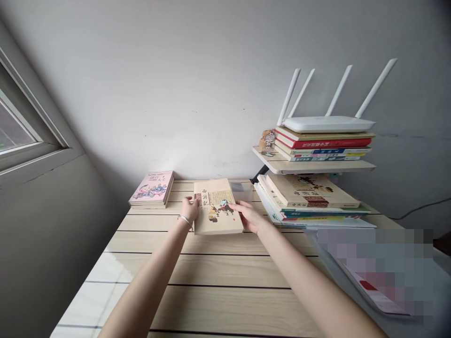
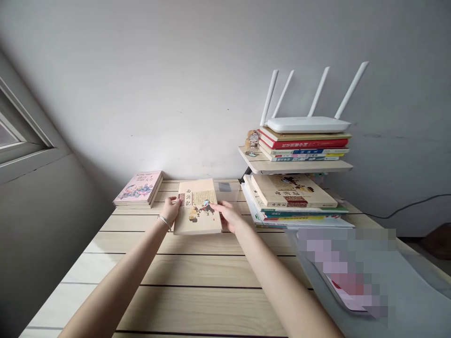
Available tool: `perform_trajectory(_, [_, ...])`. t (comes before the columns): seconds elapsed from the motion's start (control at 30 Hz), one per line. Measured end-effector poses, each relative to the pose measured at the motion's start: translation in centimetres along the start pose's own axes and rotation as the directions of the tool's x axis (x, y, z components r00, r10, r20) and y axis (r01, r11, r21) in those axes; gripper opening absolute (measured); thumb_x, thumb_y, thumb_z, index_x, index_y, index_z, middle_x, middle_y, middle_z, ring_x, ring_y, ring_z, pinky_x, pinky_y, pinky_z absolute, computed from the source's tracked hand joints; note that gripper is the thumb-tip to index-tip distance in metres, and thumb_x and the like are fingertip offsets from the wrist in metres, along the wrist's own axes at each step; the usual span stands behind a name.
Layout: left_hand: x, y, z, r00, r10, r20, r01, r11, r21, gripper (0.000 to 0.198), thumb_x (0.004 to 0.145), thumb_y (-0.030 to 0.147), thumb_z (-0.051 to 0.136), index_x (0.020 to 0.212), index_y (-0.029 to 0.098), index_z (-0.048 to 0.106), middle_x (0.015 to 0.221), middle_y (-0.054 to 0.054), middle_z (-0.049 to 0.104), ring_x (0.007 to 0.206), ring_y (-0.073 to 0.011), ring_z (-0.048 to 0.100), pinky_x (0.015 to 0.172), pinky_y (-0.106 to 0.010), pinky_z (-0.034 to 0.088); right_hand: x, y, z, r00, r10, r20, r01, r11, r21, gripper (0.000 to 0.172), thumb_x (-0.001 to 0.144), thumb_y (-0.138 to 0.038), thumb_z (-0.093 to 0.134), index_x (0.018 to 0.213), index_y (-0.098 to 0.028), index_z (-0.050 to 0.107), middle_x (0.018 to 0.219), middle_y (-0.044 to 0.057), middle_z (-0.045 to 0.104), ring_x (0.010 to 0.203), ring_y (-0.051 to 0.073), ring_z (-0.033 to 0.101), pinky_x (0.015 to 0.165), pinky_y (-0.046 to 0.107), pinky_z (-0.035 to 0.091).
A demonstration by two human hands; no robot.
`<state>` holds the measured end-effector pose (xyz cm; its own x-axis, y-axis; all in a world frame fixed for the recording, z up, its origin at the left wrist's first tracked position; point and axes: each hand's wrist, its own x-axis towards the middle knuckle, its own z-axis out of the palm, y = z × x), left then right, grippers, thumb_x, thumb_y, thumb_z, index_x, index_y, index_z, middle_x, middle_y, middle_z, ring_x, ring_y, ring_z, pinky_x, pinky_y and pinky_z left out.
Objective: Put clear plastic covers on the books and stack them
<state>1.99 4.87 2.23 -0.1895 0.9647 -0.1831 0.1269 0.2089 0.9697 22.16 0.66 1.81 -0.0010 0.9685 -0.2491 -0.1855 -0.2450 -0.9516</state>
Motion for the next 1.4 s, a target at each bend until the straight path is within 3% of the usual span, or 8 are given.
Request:
perform_trajectory(0.23, [0.6, 1.0, 0.2, 0.949, -0.122, 0.292, 0.174, 0.972, -0.158, 0.041, 0.063, 0.031, 0.077, 0.09, 0.007, 0.057, 0.08, -0.017, 0.067, 0.072, -0.0242, 0.067, 0.068, -0.038, 0.055, 1.5, 0.0, -0.3, 0.998, 0.06, -0.025, -0.06, 0.998, 0.001, 0.012, 0.072, -0.024, 0.066, 0.079, -0.014, 0.063, 0.075, 0.009, 0.071, 0.069, 0.019, 0.068, 0.063, 0.031, 0.055])
perform_trajectory(0.47, [1.0, 0.1, 0.4, 0.971, -0.068, 0.23, 0.064, 0.998, 0.025, 0.038, 0.07, 0.03, 0.072, 0.095, 0.009, 0.052, 0.086, -0.015, 0.065, 0.077, -0.0216, 0.065, 0.071, -0.035, 0.052, 1.6, 0.6, -0.3, 0.999, 0.02, -0.036, -0.025, 0.986, -0.163, 0.014, 0.077, -0.025, 0.061, 0.085, -0.014, 0.063, 0.081, 0.01, 0.072, 0.072, 0.018, 0.068, 0.066, 0.031, 0.055])
perform_trajectory(0.67, [0.4, -0.8, -0.1, 0.975, 0.18, 0.133, -0.215, 0.918, 0.334, 0.04, 0.065, 0.019, 0.072, 0.1, 0.013, 0.054, 0.108, -0.016, 0.055, 0.106, -0.0289, 0.052, 0.09, -0.041, 0.038, 1.6, 1.0, -1.1, 0.988, -0.125, -0.093, 0.064, 0.871, -0.488, 0.019, 0.07, -0.032, 0.067, 0.072, -0.013, 0.067, 0.076, 0.01, 0.071, 0.076, 0.022, 0.066, 0.071, 0.033, 0.05])
perform_trajectory(0.83, [-2.4, -0.8, -1.5, 0.869, 0.401, 0.288, -0.491, 0.761, 0.423, 0.017, 0.069, 0.017, 0.065, 0.086, 0.022, 0.067, 0.115, -0.008, 0.052, 0.116, -0.0269, 0.042, 0.102, -0.04, 0.024, -0.4, 0.7, -2.2, 0.941, -0.334, -0.057, 0.213, 0.713, -0.668, 0.018, 0.072, -0.031, 0.064, 0.085, -0.021, 0.071, 0.098, 0.005, 0.068, 0.095, 0.021, 0.059, 0.089, 0.034, 0.042])
perform_trajectory(0.97, [-4.4, -1.9, -2.9, 0.647, 0.482, 0.591, -0.758, 0.493, 0.428, 0.022, 0.069, 0.027, 0.068, 0.092, 0.028, 0.07, 0.112, -0.005, 0.057, 0.109, -0.0239, 0.045, 0.1, -0.036, 0.029, -2.4, 1.6, -3.4, 0.854, -0.465, 0.234, 0.45, 0.431, -0.782, 0.016, 0.076, -0.032, 0.06, 0.085, -0.028, 0.073, 0.11, 0.001, 0.066, 0.104, 0.023, 0.052, 0.094, 0.04, 0.038])
perform_trajectory(1.03, [-4.6, -2.8, -3.5, 0.573, 0.476, 0.667, -0.819, 0.364, 0.444, 0.032, 0.071, 0.027, 0.068, 0.102, 0.032, 0.067, 0.118, -0.003, 0.056, 0.111, -0.024, 0.044, 0.099, -0.037, 0.03, -2.8, 2.4, -4.2, 0.803, -0.491, 0.337, 0.52, 0.303, -0.799, 0.019, 0.079, -0.031, 0.057, 0.092, -0.031, 0.071, 0.116, -0.001, 0.063, 0.104, 0.023, 0.051, 0.093, 0.043, 0.038])
perform_trajectory(1.23, [-4.6, -3.5, -4.0, 0.593, 0.476, 0.65, -0.804, 0.306, 0.509, 0.037, 0.073, 0.025, 0.066, 0.107, 0.038, 0.063, 0.125, 0.0, 0.054, 0.114, -0.0236, 0.043, 0.101, -0.041, 0.024, -3.2, 3.2, -4.9, 0.74, -0.564, 0.367, 0.57, 0.236, -0.787, 0.023, 0.084, -0.028, 0.051, 0.097, -0.03, 0.07, 0.116, 0.0, 0.063, 0.103, 0.022, 0.05, 0.092, 0.043, 0.04])
perform_trajectory(1.4, [-6.5, -2.6, -1.3, 0.61, 0.528, 0.591, -0.785, 0.303, 0.54, 0.015, 0.072, 0.029, 0.065, 0.086, 0.031, 0.071, 0.11, -0.004, 0.062, 0.104, -0.0247, 0.048, 0.101, -0.044, 0.018, -4.2, 3.3, -0.7, 0.643, -0.657, 0.394, 0.584, 0.088, -0.807, 0.017, 0.077, -0.033, 0.062, 0.088, -0.027, 0.072, 0.109, 0.006, 0.065, 0.107, 0.025, 0.048, 0.093, 0.044, 0.038])
